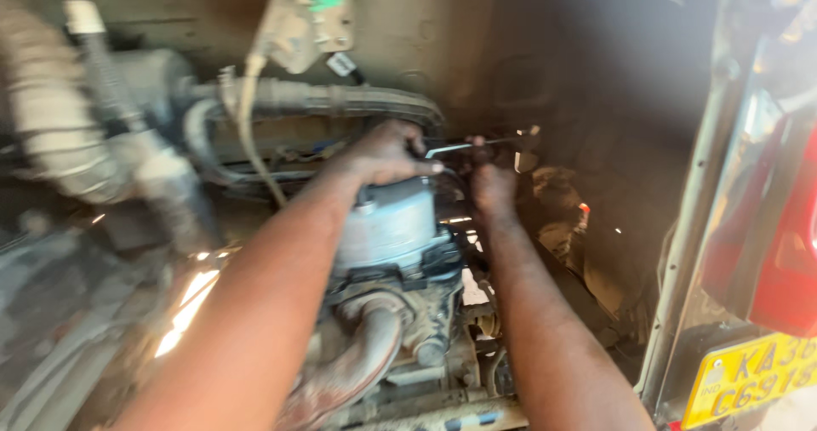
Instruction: The person uses a wrench to tighten bolts on a vehicle engine component located in the rear engine bay. The hands repeatedly adjust the wrench and apply torque to fasteners on the engine assembly.
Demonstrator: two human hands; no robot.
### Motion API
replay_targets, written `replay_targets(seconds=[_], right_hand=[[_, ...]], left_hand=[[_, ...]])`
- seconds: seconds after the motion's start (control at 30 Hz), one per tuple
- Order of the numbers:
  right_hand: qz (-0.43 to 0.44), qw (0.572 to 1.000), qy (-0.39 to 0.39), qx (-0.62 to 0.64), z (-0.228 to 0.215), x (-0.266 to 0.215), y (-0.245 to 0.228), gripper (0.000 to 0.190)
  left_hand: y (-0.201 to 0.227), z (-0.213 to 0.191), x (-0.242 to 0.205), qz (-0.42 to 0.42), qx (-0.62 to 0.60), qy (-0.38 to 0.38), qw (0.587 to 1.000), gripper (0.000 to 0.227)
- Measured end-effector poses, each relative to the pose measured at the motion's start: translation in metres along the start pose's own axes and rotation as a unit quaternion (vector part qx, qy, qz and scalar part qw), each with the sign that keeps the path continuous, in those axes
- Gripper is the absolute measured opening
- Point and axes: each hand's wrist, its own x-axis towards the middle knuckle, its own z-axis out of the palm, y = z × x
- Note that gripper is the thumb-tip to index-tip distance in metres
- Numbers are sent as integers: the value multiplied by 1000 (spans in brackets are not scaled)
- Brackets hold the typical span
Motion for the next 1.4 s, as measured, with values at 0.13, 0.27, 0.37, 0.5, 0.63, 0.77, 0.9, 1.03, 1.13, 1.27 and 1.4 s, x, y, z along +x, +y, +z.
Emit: replay_targets(seconds=[0.13, 0.27, 0.37, 0.5, 0.63, 0.77, 0.9, 1.03, 1.13, 1.27, 1.4], right_hand=[[3, 999, -25, 26, 3, -9, -11, 15], [47, 998, -40, 29, 4, -8, -17, 13], [52, 998, -36, 30, -2, -2, -9, 15], [40, 998, -44, 35, -12, 8, -4, 20], [87, 991, -55, 83, -7, 1, -15, 25], [113, 993, -4, 23, -11, 18, -17, 26], [34, 909, -42, -413, -34, 46, -17, 26], [-94, 359, -115, -921, -11, 28, -51, 31], [-281, 322, -125, -895, 42, -12, -87, 46], [-75, 396, -224, -888, 81, -38, -146, 49], [20, 394, -294, -870, 87, -46, -160, 47]], left_hand=[[27, -18, -7, -50, 51, -92, 993, 62], [53, -18, -18, -63, 95, -85, 990, 68], [60, -21, -38, -69, 63, -55, 994, 61], [70, -32, -49, -123, 1, -86, 989, 55], [69, -40, -45, -120, -10, -96, 988, 51], [59, -37, -42, -126, -9, -105, 986, 50], [52, -29, -29, -137, -18, -91, 986, 48], [51, -17, -31, -164, -27, -95, 981, 46], [57, -26, -34, -150, -21, -105, 983, 45], [65, -31, -43, -139, -35, -114, 983, 44], [66, -40, -46, -169, -92, -97, 976, 43]])
